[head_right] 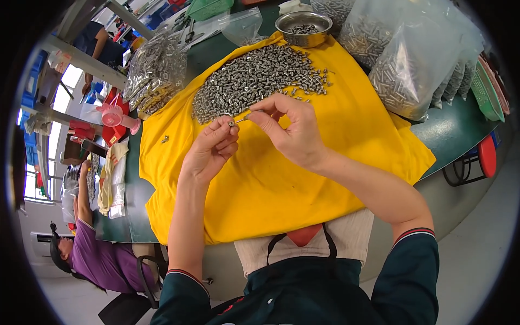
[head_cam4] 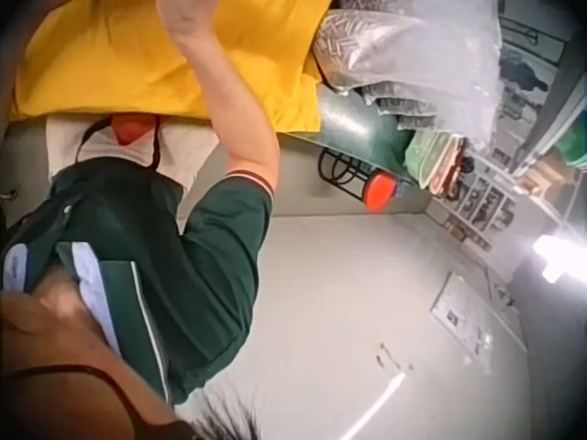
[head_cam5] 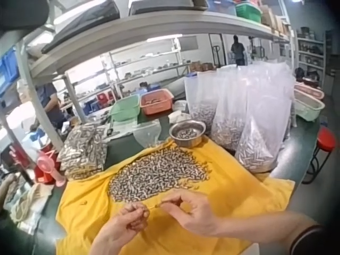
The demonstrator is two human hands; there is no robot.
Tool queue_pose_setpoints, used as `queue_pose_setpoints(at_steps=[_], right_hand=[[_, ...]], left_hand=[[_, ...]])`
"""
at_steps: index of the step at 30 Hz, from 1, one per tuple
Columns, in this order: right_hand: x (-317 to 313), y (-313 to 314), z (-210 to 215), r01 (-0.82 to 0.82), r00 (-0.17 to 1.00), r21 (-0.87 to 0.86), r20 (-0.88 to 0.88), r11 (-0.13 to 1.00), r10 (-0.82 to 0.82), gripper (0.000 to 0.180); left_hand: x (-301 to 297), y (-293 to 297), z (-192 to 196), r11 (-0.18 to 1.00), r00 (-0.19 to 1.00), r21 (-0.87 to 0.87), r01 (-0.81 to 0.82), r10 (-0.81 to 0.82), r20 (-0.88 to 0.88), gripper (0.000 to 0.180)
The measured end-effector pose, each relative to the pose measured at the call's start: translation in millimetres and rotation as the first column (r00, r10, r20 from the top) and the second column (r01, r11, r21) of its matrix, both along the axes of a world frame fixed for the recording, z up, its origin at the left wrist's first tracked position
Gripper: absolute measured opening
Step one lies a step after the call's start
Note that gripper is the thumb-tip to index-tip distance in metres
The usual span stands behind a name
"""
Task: Manually inspecting and sorting small metal hardware components on a yellow cloth at a workstation.
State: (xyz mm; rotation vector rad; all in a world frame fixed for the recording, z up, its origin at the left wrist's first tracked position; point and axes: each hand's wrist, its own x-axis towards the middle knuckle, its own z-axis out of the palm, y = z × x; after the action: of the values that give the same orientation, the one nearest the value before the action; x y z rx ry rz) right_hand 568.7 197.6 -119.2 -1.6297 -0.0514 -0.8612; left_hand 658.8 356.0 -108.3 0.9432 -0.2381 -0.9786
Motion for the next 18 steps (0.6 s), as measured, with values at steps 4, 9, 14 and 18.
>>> queue_pose_setpoints(at_steps=[4, 9, 14, 18], right_hand=[[-0.1, 0.3, 1.1, -0.026, 1.0, 0.018, -0.015, 1.0, 0.026, 0.006], [-1.0, -0.9, 0.5, -0.046, 0.998, -0.015, -0.036, 0.999, 0.045, 0.006], [-1.5, -0.4, 1.3, -0.047, 0.998, -0.02, -0.053, 0.999, 0.046, 0.006], [-0.6, 0.8, -1.8, -0.058, 0.998, -0.02, -0.031, 0.998, 0.057, 0.005]], left_hand=[[-1.1, -1.9, -1.3, 0.999, 0.999, 0.045, 0.005, -0.008, 0.051, 0.01], [-0.7, -2.7, -3.5, 0.999, 0.998, 0.045, 0.022, -0.025, 0.059, 0.009], [-1.8, -2.5, -4.0, 0.999, 0.998, 0.035, 0.011, -0.013, 0.067, 0.008], [-1.4, -2.5, -8.1, 0.998, 0.995, 0.063, -0.029, 0.022, 0.101, 0.007]])
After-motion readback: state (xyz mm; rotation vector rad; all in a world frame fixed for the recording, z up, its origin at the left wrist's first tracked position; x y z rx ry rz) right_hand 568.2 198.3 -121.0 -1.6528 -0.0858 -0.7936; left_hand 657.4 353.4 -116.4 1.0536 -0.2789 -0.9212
